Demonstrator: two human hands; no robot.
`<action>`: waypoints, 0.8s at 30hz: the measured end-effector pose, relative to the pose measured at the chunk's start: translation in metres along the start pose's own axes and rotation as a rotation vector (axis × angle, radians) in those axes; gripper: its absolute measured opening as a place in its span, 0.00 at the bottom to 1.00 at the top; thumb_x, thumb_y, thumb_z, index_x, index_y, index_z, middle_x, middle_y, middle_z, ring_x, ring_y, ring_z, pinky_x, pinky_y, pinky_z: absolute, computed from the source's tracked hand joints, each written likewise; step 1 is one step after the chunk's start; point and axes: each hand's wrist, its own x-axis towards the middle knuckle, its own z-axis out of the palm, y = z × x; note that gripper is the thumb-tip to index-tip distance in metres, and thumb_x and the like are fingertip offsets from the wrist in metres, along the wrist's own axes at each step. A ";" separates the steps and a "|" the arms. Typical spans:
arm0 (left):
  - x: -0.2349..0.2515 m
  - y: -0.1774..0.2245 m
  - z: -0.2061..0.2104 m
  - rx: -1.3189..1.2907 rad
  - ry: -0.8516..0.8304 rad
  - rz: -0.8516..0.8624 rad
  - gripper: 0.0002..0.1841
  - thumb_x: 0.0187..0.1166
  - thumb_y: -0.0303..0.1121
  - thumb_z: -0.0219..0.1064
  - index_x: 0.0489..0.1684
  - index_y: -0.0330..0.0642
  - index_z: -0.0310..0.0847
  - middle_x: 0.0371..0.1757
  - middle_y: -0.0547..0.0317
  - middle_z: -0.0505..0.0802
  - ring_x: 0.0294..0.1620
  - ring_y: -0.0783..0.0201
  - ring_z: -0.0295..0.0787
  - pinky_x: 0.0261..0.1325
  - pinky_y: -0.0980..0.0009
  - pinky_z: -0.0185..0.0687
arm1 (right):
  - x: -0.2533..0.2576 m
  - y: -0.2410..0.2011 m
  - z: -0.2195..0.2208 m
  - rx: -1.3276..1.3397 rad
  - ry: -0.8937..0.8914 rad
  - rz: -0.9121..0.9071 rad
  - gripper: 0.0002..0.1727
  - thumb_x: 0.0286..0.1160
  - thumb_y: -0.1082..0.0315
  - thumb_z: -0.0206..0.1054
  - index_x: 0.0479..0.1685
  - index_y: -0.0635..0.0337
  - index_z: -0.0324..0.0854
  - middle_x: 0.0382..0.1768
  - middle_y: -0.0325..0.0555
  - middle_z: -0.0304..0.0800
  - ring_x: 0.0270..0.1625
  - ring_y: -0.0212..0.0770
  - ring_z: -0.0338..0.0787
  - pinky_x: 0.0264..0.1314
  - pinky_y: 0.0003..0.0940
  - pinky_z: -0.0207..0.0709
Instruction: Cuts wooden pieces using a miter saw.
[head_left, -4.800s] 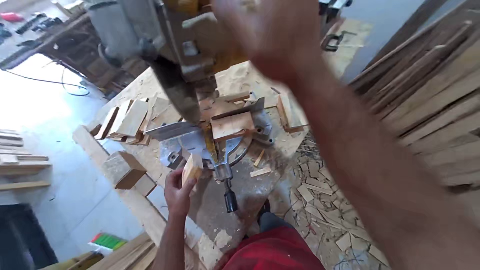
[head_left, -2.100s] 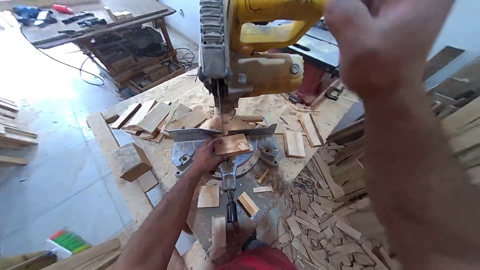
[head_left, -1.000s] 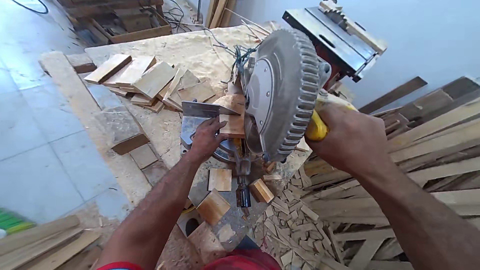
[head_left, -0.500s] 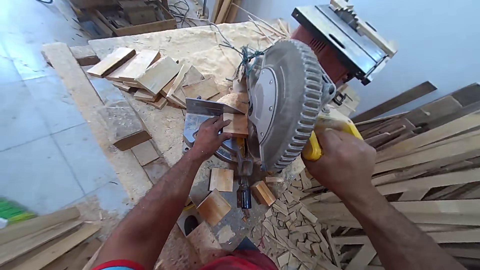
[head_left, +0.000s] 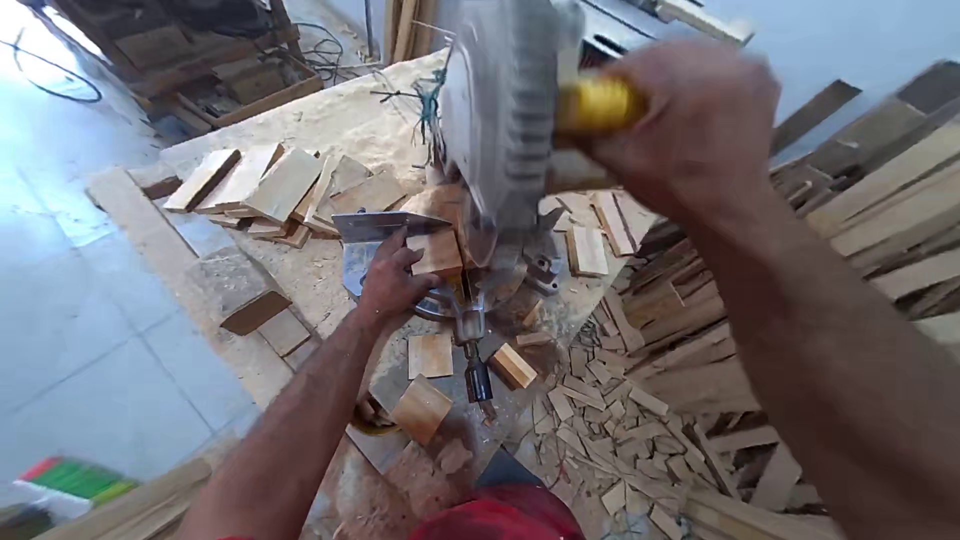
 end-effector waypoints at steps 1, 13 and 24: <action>-0.003 0.004 -0.003 0.025 -0.011 -0.023 0.30 0.59 0.54 0.86 0.56 0.44 0.91 0.87 0.48 0.74 0.86 0.50 0.72 0.84 0.46 0.71 | 0.007 0.008 0.004 0.045 0.163 0.061 0.25 0.76 0.44 0.68 0.60 0.53 0.88 0.56 0.51 0.93 0.63 0.54 0.89 0.67 0.60 0.77; -0.131 0.027 -0.047 -0.003 0.324 -0.542 0.35 0.57 0.51 0.88 0.60 0.38 0.83 0.60 0.41 0.87 0.55 0.48 0.87 0.58 0.45 0.85 | -0.094 -0.082 0.270 0.531 -0.492 0.433 0.38 0.75 0.38 0.68 0.88 0.34 0.68 0.79 0.65 0.71 0.76 0.68 0.76 0.70 0.68 0.75; -0.156 0.049 -0.013 0.109 0.236 -0.812 0.40 0.64 0.54 0.83 0.64 0.27 0.77 0.66 0.20 0.81 0.68 0.26 0.77 0.69 0.27 0.71 | -0.251 0.014 0.178 1.219 -0.382 0.805 0.28 0.77 0.69 0.67 0.79 0.47 0.80 0.70 0.42 0.88 0.67 0.38 0.89 0.70 0.49 0.85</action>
